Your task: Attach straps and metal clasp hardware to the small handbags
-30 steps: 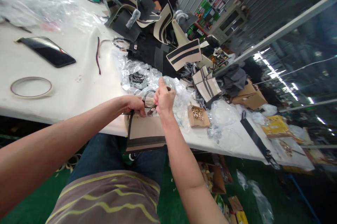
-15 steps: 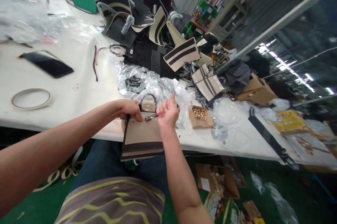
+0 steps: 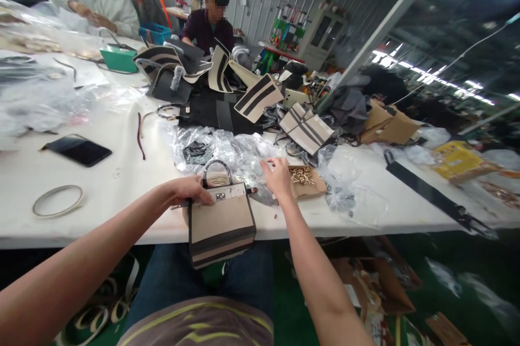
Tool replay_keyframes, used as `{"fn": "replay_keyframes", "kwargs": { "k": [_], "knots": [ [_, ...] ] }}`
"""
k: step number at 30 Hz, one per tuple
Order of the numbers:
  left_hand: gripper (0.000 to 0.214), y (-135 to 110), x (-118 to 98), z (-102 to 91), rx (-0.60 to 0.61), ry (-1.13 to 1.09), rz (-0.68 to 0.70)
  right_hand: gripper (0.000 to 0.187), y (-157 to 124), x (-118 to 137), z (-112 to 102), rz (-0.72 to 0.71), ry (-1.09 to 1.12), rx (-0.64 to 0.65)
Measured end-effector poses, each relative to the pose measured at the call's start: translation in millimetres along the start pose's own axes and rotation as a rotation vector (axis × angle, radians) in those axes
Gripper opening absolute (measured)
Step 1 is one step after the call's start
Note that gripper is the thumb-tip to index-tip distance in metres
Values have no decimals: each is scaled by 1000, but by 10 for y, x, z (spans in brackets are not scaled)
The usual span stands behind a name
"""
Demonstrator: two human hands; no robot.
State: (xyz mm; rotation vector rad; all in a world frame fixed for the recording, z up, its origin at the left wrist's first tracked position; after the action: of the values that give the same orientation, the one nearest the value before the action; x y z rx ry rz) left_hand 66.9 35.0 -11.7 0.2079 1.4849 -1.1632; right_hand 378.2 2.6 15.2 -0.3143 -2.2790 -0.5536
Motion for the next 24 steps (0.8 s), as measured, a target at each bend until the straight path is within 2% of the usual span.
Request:
{"fn": "replay_keyframes", "kwargs": {
  "k": [1, 2, 4, 6, 7, 10, 14, 17, 19, 22, 24],
  "knots": [
    [48, -26, -1, 0, 14, 4, 28, 39, -72, 82, 14, -91, -21, 10],
    [49, -52, -5, -1, 31, 13, 55, 39, -151, 156, 46, -168, 2, 77],
    [49, -98, -22, -8, 63, 42, 102, 40, -311, 261, 161, -240, 111, 371],
    [52, -137, -49, -18, 79, 69, 135, 46, -443, 304, 266, -199, 262, 662],
    [53, -153, -60, -21, 82, 81, 143, 51, -485, 311, 300, -159, 338, 753],
    [52, -200, -75, 0, 104, 112, 150, 58, -543, 323, 362, -47, 569, 883],
    [53, -255, -44, 47, 125, 129, 132, 58, -602, 368, 410, 24, 748, 924],
    [55, -230, -26, -67, 53, 142, 118, 64, -590, 364, 475, 48, 761, 870],
    [57, -149, -22, -242, -3, 165, 82, 64, -535, 315, 535, 46, 673, 794],
    [61, -5, -29, -531, -99, 286, 25, 53, -463, 241, 592, 14, 418, 649],
    [62, 6, -35, -617, -151, 368, 37, 44, -477, 254, 587, -14, 282, 582]
  ]
}}
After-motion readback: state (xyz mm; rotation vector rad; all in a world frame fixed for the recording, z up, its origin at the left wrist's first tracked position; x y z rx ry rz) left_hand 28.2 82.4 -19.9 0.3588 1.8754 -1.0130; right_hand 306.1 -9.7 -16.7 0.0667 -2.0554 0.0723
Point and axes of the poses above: each hand's wrist, its own y-axis towards the middle knuckle, its own z-axis out of the palm, x = y × z, the point moved 4 cm from there along y, towards the middle knuckle, and after that the axes turned 2 degrees about -y, right-handed, at the moved point
